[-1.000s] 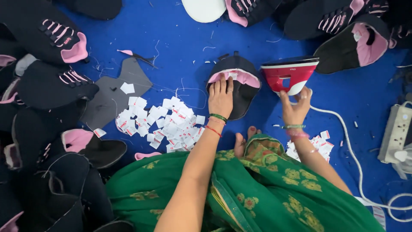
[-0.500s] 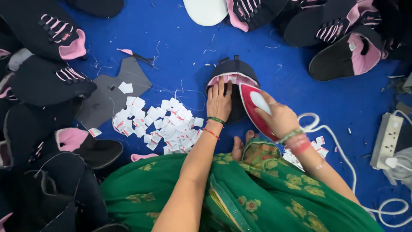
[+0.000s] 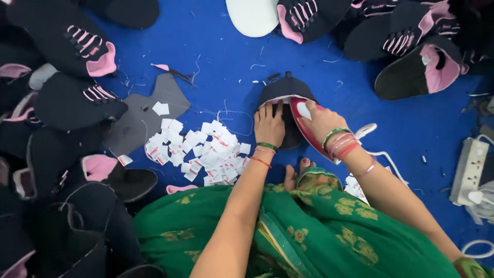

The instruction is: Ironing brand labels onto fabric shoe upper components.

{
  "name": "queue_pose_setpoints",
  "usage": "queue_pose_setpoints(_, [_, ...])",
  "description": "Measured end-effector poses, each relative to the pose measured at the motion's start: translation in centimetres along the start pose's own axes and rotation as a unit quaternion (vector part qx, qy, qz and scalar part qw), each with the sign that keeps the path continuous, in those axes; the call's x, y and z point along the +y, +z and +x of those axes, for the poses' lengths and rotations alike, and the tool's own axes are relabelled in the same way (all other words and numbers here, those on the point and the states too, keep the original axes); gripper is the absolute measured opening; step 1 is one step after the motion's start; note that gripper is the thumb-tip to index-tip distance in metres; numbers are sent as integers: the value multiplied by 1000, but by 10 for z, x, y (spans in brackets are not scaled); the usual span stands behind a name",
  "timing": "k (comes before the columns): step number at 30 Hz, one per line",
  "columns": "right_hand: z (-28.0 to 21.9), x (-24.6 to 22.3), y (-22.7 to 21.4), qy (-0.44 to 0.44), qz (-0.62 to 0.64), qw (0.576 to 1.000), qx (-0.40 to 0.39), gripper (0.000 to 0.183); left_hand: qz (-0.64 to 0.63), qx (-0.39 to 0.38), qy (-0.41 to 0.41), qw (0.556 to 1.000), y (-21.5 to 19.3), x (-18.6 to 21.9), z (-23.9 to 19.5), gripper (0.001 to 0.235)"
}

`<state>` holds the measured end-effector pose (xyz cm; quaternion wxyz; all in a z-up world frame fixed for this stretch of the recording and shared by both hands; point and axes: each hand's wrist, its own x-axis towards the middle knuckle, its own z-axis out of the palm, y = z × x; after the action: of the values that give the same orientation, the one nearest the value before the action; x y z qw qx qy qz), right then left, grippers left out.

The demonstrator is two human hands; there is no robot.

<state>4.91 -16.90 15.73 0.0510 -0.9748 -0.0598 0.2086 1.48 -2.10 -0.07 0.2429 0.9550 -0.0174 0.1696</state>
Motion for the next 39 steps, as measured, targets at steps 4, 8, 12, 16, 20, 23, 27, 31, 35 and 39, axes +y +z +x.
queue_pose_setpoints(4, [-2, 7, -6, 3, -3, 1000, -12, 60, 25, 20, 14, 999, 1, -1, 2, 60])
queue_pose_setpoints(8, [8, -3, 3, -5, 31, 999, 17, 60, 7, 15, 4, 1000, 2, -1, 1, 60])
queue_pose_setpoints(12, [31, 1, 6, -42, 30, 999, 16, 58, 13, 2, 2, 1000, 4, -4, 1, 57])
queue_pose_setpoints(16, [29, 5, 2, -37, 25, 999, -7, 56, -3, -4, 10, 1000, -13, 3, -7, 64])
queue_pose_setpoints(20, [18, 20, 7, -34, 7, 999, -38, 58, 25, -38, 33, 998, -44, 18, -34, 62])
queue_pose_setpoints(23, [14, 32, 6, -36, 26, 998, -42, 61, -10, -57, 21, 998, -48, 14, -50, 65])
queue_pose_setpoints(27, [6, -2, -23, 1, 88, 996, 15, 62, -30, -79, 28, 996, -43, 7, -48, 69])
queue_pose_setpoints(31, [52, 12, 27, -55, 110, 992, 26, 63, -29, -71, 44, 996, -42, 5, -52, 68])
queue_pose_setpoints(35, [54, 20, 23, -119, 62, 991, -10, 65, -24, -54, 51, 997, -40, 5, -47, 67])
queue_pose_setpoints(39, [43, 1, 17, -78, 40, 996, 5, 58, -23, -46, 48, 998, -41, 9, -52, 67])
